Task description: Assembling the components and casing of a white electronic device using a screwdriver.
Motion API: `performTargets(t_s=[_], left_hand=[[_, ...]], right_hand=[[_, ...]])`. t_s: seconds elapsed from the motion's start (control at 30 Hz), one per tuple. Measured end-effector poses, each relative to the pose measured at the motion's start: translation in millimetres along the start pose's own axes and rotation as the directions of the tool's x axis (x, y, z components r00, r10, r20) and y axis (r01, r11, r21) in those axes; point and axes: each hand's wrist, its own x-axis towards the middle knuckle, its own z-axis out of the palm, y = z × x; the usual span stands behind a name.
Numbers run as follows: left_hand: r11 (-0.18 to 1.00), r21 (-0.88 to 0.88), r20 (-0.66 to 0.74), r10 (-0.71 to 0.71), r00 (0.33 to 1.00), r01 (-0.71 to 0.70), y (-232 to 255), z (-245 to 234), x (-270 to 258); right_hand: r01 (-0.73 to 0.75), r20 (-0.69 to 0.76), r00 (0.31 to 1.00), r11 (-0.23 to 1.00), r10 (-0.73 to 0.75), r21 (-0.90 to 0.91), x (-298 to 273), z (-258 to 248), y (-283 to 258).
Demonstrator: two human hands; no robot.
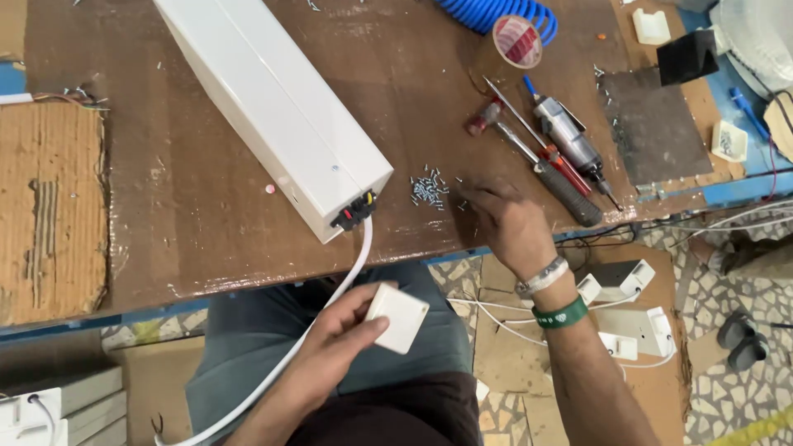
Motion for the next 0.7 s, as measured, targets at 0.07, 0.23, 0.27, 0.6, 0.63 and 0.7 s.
performTargets(t_s=[0.07, 0.23, 0.27, 0.6, 0.63, 0.7], left_hand=[[1.0, -0.017, 0.003, -0.012, 1.0, 0.012, 6, 8, 8], [0.967, -0.255, -0.063, -0.013, 0.998, -0.003, 27, 30, 18], [0.966, -0.257, -0.068, -0.01, 0.998, -0.008, 27, 32, 20], [0.933, -0.338, -0.074, 0.104, 0.992, -0.123, 23, 37, 46], [0.925, -0.354, -0.078, 0.119, 0.99, -0.139, 24, 38, 49], [0.923, -0.354, -0.07, 0.136, 0.988, -0.152, 23, 37, 50]], right_hand=[[0.021, -0.003, 1.0, 0.999, -0.021, -0.024, -4, 3, 7], [0.015, 0.109, 0.994, 0.998, -0.009, -0.057, -1, 6, 16], [0.021, 0.111, 0.994, 0.998, -0.015, -0.055, 1, 6, 15], [-0.091, -0.049, 0.994, 0.984, 0.1, 0.151, -5, -13, -29], [-0.175, -0.073, 0.977, 0.95, 0.199, 0.259, -5, -19, -42], [-0.273, -0.014, 0.957, 0.913, 0.291, 0.302, -7, -21, -55]])
